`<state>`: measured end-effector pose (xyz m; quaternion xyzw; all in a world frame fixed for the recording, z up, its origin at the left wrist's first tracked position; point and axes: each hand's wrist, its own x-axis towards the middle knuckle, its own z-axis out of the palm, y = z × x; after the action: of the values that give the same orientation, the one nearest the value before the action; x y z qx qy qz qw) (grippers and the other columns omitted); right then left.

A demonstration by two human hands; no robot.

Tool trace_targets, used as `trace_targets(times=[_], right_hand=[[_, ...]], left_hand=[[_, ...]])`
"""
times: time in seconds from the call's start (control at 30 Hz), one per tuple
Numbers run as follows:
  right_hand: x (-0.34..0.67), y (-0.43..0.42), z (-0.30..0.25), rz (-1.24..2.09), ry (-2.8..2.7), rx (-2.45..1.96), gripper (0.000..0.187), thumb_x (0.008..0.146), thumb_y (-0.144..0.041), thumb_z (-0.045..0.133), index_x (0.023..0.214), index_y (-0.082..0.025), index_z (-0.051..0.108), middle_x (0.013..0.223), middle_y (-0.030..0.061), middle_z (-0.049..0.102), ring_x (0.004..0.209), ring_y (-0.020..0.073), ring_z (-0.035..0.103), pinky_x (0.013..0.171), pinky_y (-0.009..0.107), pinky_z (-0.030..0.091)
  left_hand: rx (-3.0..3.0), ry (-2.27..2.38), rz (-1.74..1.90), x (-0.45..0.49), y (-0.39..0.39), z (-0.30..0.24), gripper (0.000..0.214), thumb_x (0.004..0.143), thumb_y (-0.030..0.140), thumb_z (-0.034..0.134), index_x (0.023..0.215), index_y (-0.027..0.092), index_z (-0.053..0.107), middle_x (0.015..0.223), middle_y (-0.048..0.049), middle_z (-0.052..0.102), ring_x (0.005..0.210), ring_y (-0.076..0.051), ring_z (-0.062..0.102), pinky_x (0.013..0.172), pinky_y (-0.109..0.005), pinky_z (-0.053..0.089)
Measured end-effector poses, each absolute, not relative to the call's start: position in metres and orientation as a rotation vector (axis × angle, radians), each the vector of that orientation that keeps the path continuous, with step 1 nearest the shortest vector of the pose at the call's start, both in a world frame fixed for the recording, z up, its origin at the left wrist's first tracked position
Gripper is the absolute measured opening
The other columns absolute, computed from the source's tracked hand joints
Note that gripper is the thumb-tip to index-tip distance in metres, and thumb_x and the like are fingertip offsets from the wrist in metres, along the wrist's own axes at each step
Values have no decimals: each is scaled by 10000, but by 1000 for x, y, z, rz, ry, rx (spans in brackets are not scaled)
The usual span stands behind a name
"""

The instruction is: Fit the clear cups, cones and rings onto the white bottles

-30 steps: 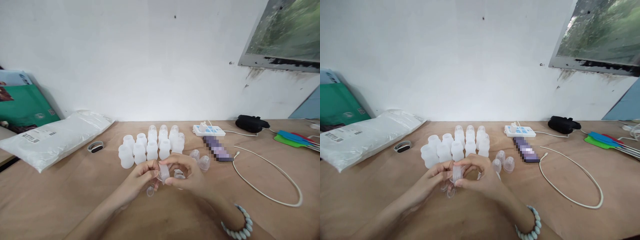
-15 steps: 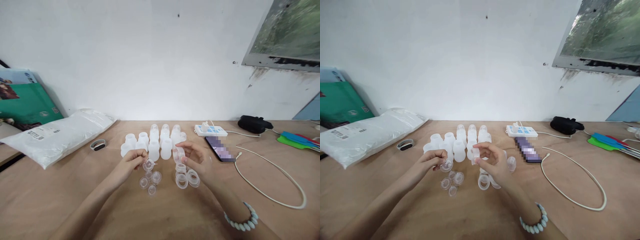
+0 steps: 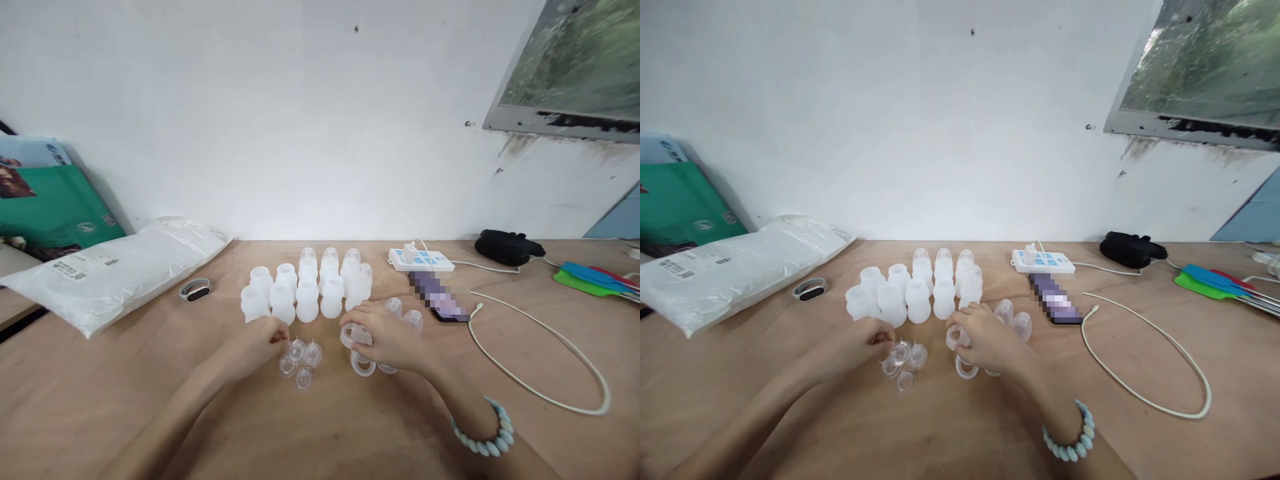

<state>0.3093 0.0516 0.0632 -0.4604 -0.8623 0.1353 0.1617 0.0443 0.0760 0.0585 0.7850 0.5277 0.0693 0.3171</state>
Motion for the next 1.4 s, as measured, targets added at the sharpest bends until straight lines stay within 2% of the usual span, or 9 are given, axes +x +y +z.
trace_targets(times=[0.17, 0.37, 0.63, 0.8, 0.87, 0.97, 1.07, 1.13, 1.4], right_hand=[[296, 52, 48, 347, -2546, -1195, 231, 810, -80, 651, 1026, -160, 669, 1013, 80, 712, 1006, 263, 596, 917, 428, 442], [288, 50, 39, 337, -2570, -1172, 404, 801, -28, 607, 1179, -171, 606, 1120, 96, 671, 1084, 256, 582, 940, 398, 433], [287, 47, 47, 279, -2583, -1201, 104, 818, -163, 678, 916, -182, 648, 980, 60, 684, 943, 234, 619, 873, 392, 408], [287, 54, 44, 65, -2352, -1131, 93, 872, -111, 570, 842, -190, 609, 835, 52, 677, 815, 220, 605, 790, 374, 422], [290, 57, 45, -93, -2188, -1145, 129, 902, -111, 508, 888, -191, 608, 886, 84, 674, 855, 244, 594, 811, 402, 435], [298, 63, 48, -372, -1920, -1179, 237, 929, -140, 467, 1129, -184, 586, 1167, 151, 627, 1104, 307, 555, 936, 479, 431], [308, 70, 47, -450, -1908, -1245, 455, 939, -191, 452, 1393, -194, 423, 1451, 169, 453, 1354, 347, 393, 1068, 564, 348], [313, 75, 44, -408, -1950, -1281, 511, 946, -226, 442, 1450, -199, 362, 1484, 160, 433, 1391, 352, 355, 1088, 581, 333], [326, 75, 47, -345, -1820, -1349, 286, 925, -263, 514, 1194, -194, 585, 1131, 142, 561, 1080, 327, 562, 920, 502, 478]], left_hand=[[2121, 1509, 160, 48, 72, 66, 141, 741, 260, 515, 670, 197, 619, 654, -4, 569, 617, -184, 503, 543, -271, 256], [2187, 1540, 175, 50, 70, 68, 224, 824, 308, 469, 664, 199, 581, 637, -9, 568, 594, -176, 495, 545, -276, 247], [2226, 1557, 208, 50, 70, 65, 289, 865, 344, 455, 611, 207, 457, 599, 8, 509, 564, -167, 458, 534, -277, 244], [2249, 1592, 256, 54, 69, 71, 280, 884, 338, 440, 646, 207, 507, 619, -4, 563, 578, -178, 507, 543, -269, 254], [2268, 1616, 284, 56, 68, 72, 266, 892, 327, 429, 682, 208, 540, 646, -15, 599, 586, -184, 529, 547, -271, 255], [2294, 1635, 340, 58, 67, 73, 252, 902, 308, 404, 735, 213, 567, 669, -21, 615, 604, -195, 540, 554, -274, 262], [2312, 1625, 394, 60, 65, 75, 240, 909, 297, 397, 770, 218, 576, 669, -14, 614, 599, -194, 537, 563, -272, 272], [2321, 1624, 425, 61, 63, 75, 230, 911, 291, 401, 789, 218, 582, 675, -12, 620, 600, -194, 541, 568, -271, 276], [2342, 1580, 487, 64, 61, 75, 219, 915, 293, 417, 785, 219, 577, 624, 7, 601, 559, -184, 525, 564, -271, 273]])
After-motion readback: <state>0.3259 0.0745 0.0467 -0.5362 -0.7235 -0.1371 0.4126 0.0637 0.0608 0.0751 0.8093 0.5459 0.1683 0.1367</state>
